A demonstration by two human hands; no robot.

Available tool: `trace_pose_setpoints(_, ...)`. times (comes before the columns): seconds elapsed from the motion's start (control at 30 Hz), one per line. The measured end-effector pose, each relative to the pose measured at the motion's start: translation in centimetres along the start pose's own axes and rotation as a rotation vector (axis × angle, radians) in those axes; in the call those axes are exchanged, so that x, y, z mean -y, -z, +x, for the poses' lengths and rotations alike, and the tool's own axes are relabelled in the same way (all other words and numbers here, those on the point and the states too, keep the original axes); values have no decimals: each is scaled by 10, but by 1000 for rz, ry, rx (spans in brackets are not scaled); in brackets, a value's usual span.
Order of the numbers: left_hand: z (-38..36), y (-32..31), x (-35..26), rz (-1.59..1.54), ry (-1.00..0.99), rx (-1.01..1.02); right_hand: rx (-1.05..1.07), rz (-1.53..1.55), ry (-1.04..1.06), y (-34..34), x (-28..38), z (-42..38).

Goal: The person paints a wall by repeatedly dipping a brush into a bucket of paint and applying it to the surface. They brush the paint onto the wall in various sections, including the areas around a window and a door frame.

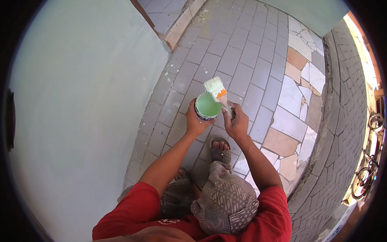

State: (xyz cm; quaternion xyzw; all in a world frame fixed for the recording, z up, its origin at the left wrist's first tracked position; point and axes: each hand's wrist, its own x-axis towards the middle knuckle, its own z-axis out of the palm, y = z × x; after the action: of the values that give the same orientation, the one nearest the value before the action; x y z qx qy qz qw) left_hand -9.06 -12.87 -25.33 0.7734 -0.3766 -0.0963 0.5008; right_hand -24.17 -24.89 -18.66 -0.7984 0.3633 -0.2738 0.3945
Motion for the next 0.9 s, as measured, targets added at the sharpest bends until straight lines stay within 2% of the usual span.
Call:
trace_pose_setpoints(0.1,0,-12,6,-213,98,85,19,-130,87,-11,-10,-14)
trace_pose_setpoints(0.17,-10,-20,23,-212,71,86,38,-161,69,-18,-17,-27)
trace_pose_setpoints(0.23,-12,-21,25,-245,159,78,130,-211,76,-20,-18,-33)
trace_pose_setpoints(0.27,-14,-21,25,-208,205,89,152,-210,71,-25,-22,-36)
trace_pose_setpoints(0.43,-24,-30,44,-86,153,93,217,-196,8,-35,-25,-47)
trace_pose_setpoints(0.5,-30,-32,44,-196,242,99,231,-137,15,-32,-20,-46)
trace_pose_setpoints(0.53,-32,-29,38,-178,225,84,280,-126,-22,-24,-14,-44)
trace_pose_setpoints(0.63,-29,-18,34,-63,274,103,186,-88,79,4,-27,-33)
trace_pose_setpoints(0.7,-56,-9,38,352,541,95,30,-35,73,28,-36,-27)
trace_pose_setpoints(0.73,-64,0,37,401,651,142,-16,31,-8,42,-37,-30)
trace_pose_setpoints(0.77,-70,9,29,418,673,141,-84,93,-76,56,-39,-24)
trace_pose_setpoints(0.8,-75,17,16,422,828,108,-166,152,-113,68,-47,-26)
trace_pose_setpoints(0.83,-87,25,-1,428,991,76,-140,163,-132,83,-53,-36)
trace_pose_setpoints(0.9,-100,41,-44,301,1109,47,-298,302,-398,114,-55,-46)
